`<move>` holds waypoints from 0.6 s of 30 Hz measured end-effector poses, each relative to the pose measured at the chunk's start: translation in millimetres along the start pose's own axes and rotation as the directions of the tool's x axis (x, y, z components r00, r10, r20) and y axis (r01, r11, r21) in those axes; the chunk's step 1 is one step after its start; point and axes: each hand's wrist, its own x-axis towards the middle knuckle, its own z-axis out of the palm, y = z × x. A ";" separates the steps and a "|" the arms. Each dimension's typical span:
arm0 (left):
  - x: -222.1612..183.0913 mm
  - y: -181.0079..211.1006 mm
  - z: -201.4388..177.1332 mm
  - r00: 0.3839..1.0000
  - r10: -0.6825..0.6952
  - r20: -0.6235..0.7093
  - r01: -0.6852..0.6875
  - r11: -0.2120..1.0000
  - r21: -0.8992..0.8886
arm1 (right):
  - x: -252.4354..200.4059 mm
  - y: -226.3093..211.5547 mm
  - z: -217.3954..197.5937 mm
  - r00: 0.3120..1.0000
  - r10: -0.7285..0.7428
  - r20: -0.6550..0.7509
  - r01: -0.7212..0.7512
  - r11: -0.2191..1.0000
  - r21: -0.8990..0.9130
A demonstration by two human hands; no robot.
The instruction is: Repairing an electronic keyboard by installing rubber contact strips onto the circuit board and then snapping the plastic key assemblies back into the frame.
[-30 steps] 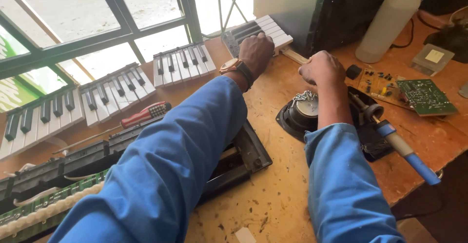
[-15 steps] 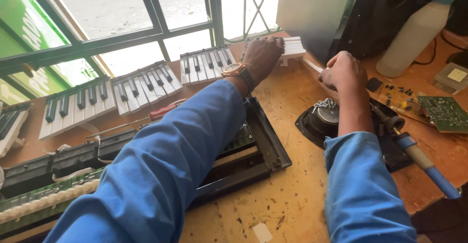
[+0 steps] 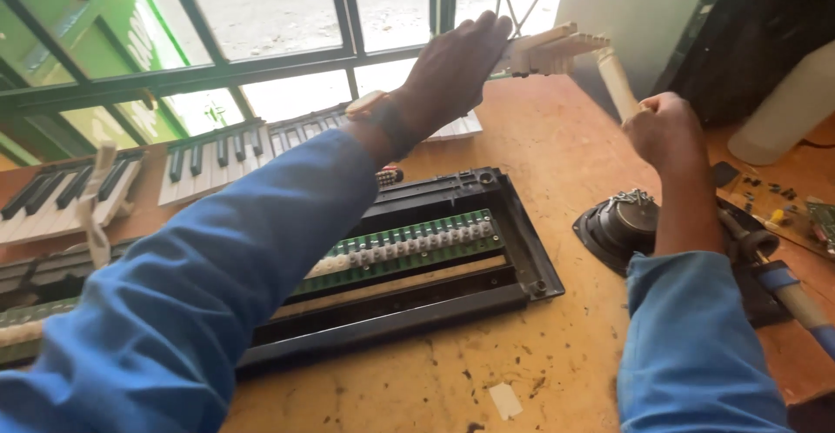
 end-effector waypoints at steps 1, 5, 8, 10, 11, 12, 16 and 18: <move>-9.3 1.9 -14.4 1.000 -0.003 -0.001 0.003 1.000 0.006 | -0.5 -4.1 2.3 1.000 -0.006 0.003 0.006 1.000 0.002; -44.7 15.6 -66.3 0.999 -0.043 -0.019 0.043 0.999 0.001 | -6.1 -15.3 3.6 0.999 0.014 0.031 -0.030 0.789 0.614; -77.8 34.1 -100.6 0.995 -0.084 -0.059 0.081 0.995 -0.052 | -55.0 -66.6 -17.3 0.990 0.000 0.138 -0.112 0.585 0.803; -98.1 46.9 -118.3 0.990 -0.123 -0.075 0.117 0.990 -0.075 | -87.7 -98.1 -26.6 0.982 0.006 0.187 -0.161 0.538 0.828; -107.9 52.8 -126.5 0.987 -0.140 -0.083 0.130 0.984 -0.118 | -98.2 -106.4 -25.1 0.978 -0.016 0.207 -0.145 0.659 0.738; -117.5 58.8 -134.9 0.983 -0.157 -0.090 0.141 0.977 -0.161 | -108.8 -114.7 -23.7 0.972 -0.037 0.230 -0.121 0.764 0.633; -150.1 67.3 -142.9 0.988 -0.087 -0.125 0.084 0.996 -0.028 | -128.3 -121.3 3.1 0.900 -0.142 0.412 -0.156 0.778 0.609; -167.1 76.1 -149.4 0.990 -0.100 -0.096 0.088 0.988 -0.128 | -131.9 -106.6 17.6 0.755 -0.362 0.547 -0.179 0.689 0.703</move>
